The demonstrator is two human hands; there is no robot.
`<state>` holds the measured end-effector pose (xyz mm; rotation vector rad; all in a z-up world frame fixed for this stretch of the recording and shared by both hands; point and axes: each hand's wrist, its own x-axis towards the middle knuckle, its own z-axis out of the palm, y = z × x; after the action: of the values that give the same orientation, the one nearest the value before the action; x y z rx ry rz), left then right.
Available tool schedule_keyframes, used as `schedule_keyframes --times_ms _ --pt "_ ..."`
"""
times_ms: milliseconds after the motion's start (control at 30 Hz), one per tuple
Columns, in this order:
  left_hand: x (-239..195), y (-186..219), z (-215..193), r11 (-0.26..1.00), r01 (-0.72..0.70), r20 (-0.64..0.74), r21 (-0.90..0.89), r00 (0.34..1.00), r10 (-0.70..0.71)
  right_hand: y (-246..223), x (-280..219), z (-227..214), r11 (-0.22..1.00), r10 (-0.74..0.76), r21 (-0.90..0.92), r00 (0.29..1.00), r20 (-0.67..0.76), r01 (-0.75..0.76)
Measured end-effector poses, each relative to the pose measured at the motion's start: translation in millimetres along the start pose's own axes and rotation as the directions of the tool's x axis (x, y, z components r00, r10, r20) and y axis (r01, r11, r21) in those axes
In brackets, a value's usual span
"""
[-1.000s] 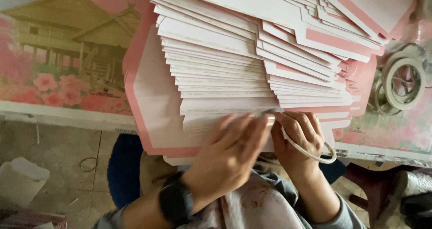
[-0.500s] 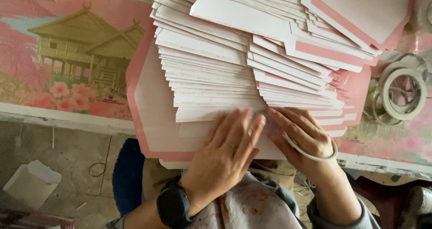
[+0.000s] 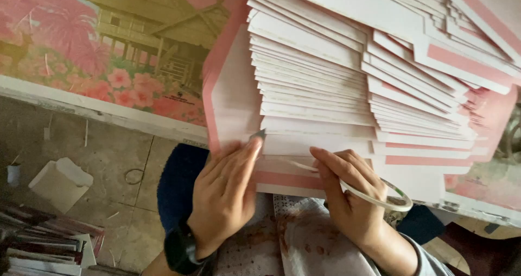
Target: Applying strips of double-sided tape to the flaps of a large stack of paper envelopes.
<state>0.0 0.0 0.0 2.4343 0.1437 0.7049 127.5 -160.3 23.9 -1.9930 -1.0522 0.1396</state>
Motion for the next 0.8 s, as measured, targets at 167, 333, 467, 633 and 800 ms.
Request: schedule_keyframes --times_ms 167,333,467,633,800 --pt "-11.5 -15.4 -6.6 0.992 -0.105 0.070 -0.066 0.991 0.110 -7.7 14.3 15.6 0.999 -0.045 -0.002 0.999 0.031 0.045" --pt "-7.6 -20.2 1.2 0.986 -0.153 0.098 -0.067 0.982 0.159 4.8 0.6 -4.9 0.968 -0.159 -0.199 0.987 -0.003 0.155" --pt "-4.2 -17.7 0.9 0.984 -0.179 0.103 0.023 0.979 0.176 42.5 -23.0 -33.6 0.877 -0.112 -0.479 0.983 -0.146 0.029" --pt "0.3 3.4 15.3 0.970 -0.187 0.109 0.156 0.979 0.171 50.9 -21.5 -34.5 0.864 -0.159 -0.500 0.975 -0.156 0.061" --pt "37.2 45.3 57.4 0.955 -0.248 0.271 -0.163 0.919 0.285 55.5 -23.4 -36.6 0.875 -0.178 -0.471 0.980 -0.088 0.116"
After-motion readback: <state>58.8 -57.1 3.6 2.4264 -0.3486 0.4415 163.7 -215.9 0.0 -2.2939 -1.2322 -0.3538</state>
